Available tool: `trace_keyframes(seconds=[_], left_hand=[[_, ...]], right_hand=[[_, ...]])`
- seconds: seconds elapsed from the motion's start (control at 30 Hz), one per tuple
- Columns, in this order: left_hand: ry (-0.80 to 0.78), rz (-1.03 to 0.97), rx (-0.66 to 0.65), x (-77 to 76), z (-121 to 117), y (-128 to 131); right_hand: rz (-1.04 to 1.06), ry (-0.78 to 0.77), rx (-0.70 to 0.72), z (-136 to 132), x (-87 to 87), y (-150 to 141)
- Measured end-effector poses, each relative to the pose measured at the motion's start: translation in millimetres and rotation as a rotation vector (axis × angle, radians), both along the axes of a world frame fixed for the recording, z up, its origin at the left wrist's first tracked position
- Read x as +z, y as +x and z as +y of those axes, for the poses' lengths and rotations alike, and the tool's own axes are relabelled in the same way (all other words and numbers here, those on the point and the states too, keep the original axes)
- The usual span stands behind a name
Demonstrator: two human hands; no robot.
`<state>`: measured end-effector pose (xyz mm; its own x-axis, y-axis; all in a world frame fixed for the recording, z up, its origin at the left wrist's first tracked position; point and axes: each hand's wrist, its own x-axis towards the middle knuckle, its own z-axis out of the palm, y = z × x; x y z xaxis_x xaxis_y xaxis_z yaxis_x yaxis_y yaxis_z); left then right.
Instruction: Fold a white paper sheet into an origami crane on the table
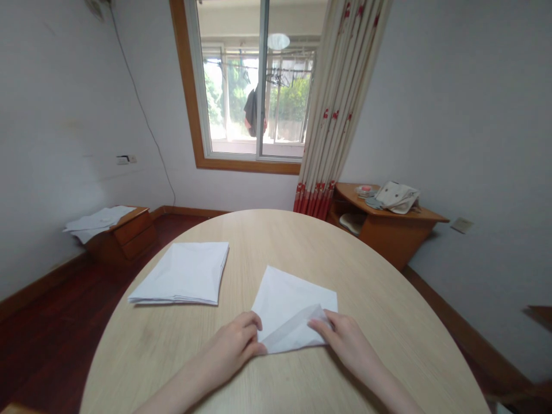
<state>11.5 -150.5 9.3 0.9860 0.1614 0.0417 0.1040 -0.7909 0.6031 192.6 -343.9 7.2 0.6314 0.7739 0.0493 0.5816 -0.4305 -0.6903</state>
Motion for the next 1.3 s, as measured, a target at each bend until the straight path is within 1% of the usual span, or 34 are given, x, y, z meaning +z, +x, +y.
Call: trace_keyframes(seconds=[0.17, 0.3, 0.4, 0.53, 0.67, 0.8, 0.87, 1.07, 1.3], left_hand=[[0.169, 0.049, -0.037, -0.2, -2.8, 2.7], [0.251, 0.065, -0.05, -1.1, -4.3, 3.3], [0.275, 0.051, -0.07, -1.3, -4.5, 2.0], [0.235, -0.006, -0.078, -2.6, -4.3, -0.7], [0.166, -0.064, -0.056, -7.3, -5.4, -3.0], [0.166, -0.069, -0.038, -12.3, -6.6, -3.0], [0.185, -0.068, -0.046, -11.6, -7.6, -2.5], [0.197, -0.064, -0.108, -1.6, -13.7, -3.7], [0.164, -0.122, -0.144, -3.2, -12.9, -5.4]], right_hand=[[-0.049, -0.026, -0.018, -0.1, -6.1, 4.2], [-0.059, 0.017, 0.077, -0.5, -8.5, 6.3], [-0.06, 0.017, 0.099, -1.0, -10.2, 8.3], [-0.052, 0.004, 0.1, -1.3, -11.7, 11.2], [-0.062, 0.0, 0.05, -1.0, -11.2, 12.4], [-0.085, 0.003, 0.032, -0.4, -12.1, 11.9], [-0.096, 0.0, 0.034, -0.1, -13.7, 11.9], [-0.111, -0.02, 0.058, -0.2, -16.9, 12.4], [-0.1, -0.034, 0.064, -1.5, -16.5, 14.3]])
